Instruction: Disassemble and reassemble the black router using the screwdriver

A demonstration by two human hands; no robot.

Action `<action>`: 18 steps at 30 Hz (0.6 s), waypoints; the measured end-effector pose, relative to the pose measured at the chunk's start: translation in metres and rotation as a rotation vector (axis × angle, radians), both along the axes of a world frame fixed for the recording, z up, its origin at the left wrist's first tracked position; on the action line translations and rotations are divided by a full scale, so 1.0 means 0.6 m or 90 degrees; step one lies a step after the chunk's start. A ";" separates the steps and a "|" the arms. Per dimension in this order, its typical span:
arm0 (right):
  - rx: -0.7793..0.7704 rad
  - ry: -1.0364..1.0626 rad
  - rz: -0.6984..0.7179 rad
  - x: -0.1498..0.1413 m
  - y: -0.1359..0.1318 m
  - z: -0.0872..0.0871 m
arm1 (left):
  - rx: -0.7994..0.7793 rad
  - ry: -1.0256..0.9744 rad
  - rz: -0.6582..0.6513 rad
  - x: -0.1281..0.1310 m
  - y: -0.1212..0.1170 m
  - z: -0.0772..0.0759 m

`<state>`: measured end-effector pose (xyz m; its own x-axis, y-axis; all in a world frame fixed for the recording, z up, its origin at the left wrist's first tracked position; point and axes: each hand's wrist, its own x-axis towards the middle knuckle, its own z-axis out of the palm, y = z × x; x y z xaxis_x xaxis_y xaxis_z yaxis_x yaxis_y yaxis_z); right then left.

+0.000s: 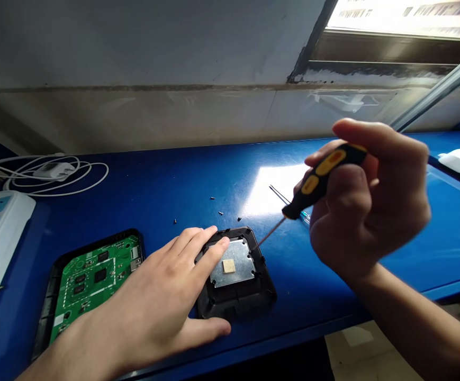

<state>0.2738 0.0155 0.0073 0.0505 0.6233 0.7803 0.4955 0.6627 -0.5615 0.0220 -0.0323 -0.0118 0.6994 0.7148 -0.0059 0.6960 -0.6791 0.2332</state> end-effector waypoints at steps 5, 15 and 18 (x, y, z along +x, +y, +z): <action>0.035 0.113 -0.083 0.004 0.045 -0.004 | -0.008 0.014 0.002 0.000 -0.001 0.000; -0.108 0.011 -0.120 0.038 0.105 -0.046 | -0.002 0.022 0.010 0.000 -0.001 0.000; -0.099 0.006 -0.114 0.037 0.100 -0.041 | -0.009 0.019 0.012 0.000 0.000 0.000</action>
<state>0.2961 0.0752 -0.0173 0.1782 0.7169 0.6740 0.5909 0.4698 -0.6559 0.0222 -0.0325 -0.0119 0.6855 0.7271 -0.0373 0.7153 -0.6630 0.2210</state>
